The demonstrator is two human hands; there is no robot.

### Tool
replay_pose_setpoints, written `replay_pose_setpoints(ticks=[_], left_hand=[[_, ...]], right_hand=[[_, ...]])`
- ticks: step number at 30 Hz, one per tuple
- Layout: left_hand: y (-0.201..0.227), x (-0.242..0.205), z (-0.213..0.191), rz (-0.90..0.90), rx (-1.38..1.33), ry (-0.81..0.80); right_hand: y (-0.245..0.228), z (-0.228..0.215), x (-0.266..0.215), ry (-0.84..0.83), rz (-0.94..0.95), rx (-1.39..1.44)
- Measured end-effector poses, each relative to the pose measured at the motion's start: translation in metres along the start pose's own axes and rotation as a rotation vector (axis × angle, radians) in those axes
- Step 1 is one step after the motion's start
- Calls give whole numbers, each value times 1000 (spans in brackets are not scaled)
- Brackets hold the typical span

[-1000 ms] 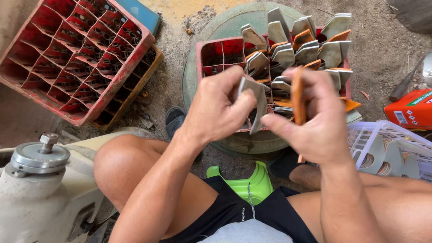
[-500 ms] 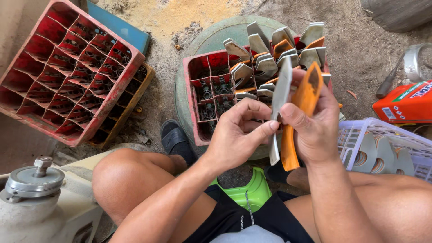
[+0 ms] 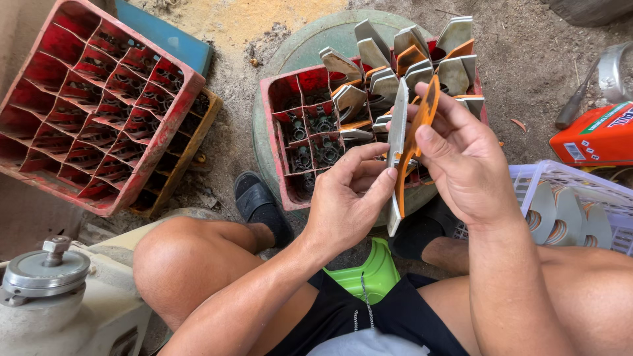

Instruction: The person sits on a small stool and repeatedly picks up gray curved parts and orange strips from a red crate. They align and press the orange strip onto the edge of each gray part, then place the assembled unit into a white basket. The process repeats for multiple units throughout the clip.

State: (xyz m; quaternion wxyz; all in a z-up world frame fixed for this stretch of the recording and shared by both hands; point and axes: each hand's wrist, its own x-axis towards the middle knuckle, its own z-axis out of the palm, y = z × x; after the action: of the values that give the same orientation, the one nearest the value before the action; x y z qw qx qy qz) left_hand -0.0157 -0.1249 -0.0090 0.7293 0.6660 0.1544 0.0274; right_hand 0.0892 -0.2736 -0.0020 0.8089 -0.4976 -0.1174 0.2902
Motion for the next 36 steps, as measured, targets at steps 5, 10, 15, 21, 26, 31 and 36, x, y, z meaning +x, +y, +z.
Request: replay_pose_setpoints(ticks=[5, 10, 15, 21, 26, 31, 36], left_hand=[[2, -2, -1, 53, 104, 4], [2, -1, 1, 55, 143, 25], [0, -1, 1, 41, 140, 28], [-1, -1, 0, 42, 117, 17], [-2, -2, -1, 59, 105, 3], [-6, -1, -3, 47, 58, -38], [-12, 2, -2, -169, -321, -127]], right_hand=[[-3, 3, 1, 7, 73, -116], [-2, 1, 1, 0, 91, -128], [1, 1, 2, -30, 22, -176], [3, 3, 2, -30, 37, -137], [4, 3, 2, -25, 40, -127], [7, 1, 2, -29, 35, -47], [11, 0, 4, 14, 22, -107]])
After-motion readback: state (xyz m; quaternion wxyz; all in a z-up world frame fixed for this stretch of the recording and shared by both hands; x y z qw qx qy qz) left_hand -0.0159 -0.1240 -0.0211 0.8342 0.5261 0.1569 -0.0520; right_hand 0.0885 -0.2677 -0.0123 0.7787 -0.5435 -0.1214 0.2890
